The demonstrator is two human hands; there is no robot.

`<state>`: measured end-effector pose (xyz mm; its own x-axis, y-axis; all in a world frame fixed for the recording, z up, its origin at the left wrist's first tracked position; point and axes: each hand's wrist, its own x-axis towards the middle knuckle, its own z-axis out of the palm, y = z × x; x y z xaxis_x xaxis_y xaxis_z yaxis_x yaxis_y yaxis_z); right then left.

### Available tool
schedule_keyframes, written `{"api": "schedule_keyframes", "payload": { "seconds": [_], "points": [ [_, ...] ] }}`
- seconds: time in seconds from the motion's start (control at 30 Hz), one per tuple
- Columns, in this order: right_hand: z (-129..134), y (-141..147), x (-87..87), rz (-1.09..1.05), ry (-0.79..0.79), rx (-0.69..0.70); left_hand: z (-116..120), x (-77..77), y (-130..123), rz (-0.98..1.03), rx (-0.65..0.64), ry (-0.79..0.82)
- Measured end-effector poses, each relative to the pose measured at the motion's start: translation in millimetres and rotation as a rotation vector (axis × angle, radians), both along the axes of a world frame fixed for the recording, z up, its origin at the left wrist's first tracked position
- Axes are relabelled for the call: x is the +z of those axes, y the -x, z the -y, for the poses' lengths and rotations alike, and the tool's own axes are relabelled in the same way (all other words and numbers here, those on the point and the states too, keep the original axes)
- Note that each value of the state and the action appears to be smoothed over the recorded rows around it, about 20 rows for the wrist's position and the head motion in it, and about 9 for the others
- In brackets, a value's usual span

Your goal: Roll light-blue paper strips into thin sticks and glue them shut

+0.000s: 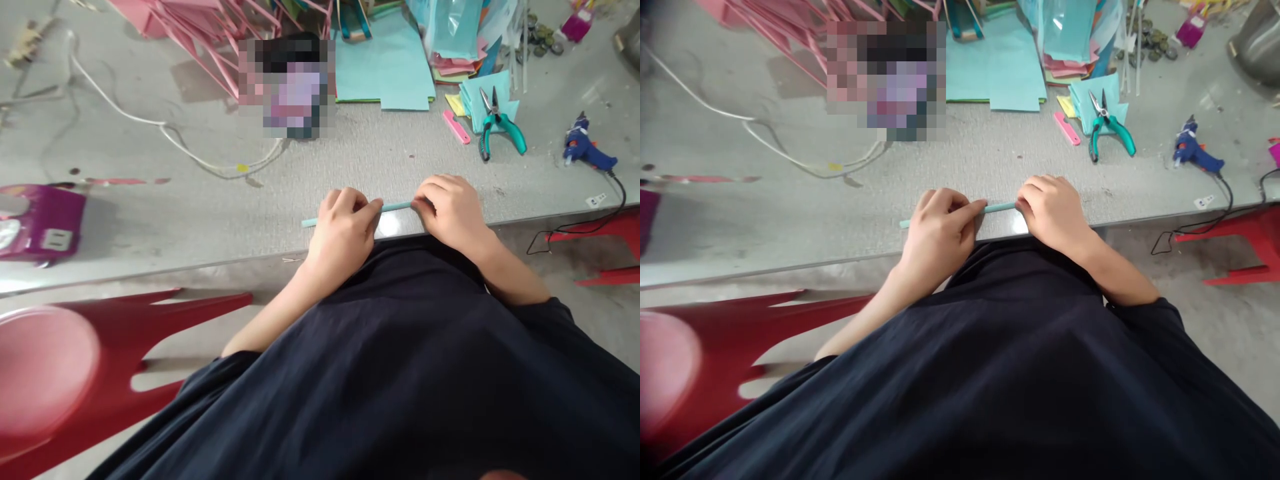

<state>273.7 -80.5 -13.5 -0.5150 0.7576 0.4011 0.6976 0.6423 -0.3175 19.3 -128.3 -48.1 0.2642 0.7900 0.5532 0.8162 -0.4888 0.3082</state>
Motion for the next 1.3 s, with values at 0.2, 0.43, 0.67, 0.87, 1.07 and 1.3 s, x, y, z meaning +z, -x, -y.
{"api": "schedule_keyframes", "payload": {
  "seconds": [0.2, 0.43, 0.67, 0.87, 1.07, 1.3],
  "points": [
    [1.1, 1.8, 2.7, 0.000, 0.003, -0.032, -1.7, 7.1, -3.6, -0.002, -0.086, 0.050],
    [-0.4, -0.2, 5.4, 0.033, 0.019, 0.011, -6.8, 13.2, -2.0, 0.002, -0.173, 0.103],
    [9.9, 1.4, -1.3, 0.078, 0.002, 0.101, -6.9, 16.5, -4.6, -0.034, -0.199, 0.115],
    [23.7, -2.0, -1.0, 0.147, -0.057, 0.089, -0.4, 22.0, -10.2, -0.099, -0.181, 0.104],
    [30.9, -8.4, 1.4, 0.172, -0.110, 0.182, 5.8, 27.4, -11.3, -0.113, -0.229, 0.059],
    [40.2, -4.7, -16.3, 0.048, -0.265, 0.154, 9.0, 20.9, -12.1, -0.128, -0.257, -0.121]
  ]
}}
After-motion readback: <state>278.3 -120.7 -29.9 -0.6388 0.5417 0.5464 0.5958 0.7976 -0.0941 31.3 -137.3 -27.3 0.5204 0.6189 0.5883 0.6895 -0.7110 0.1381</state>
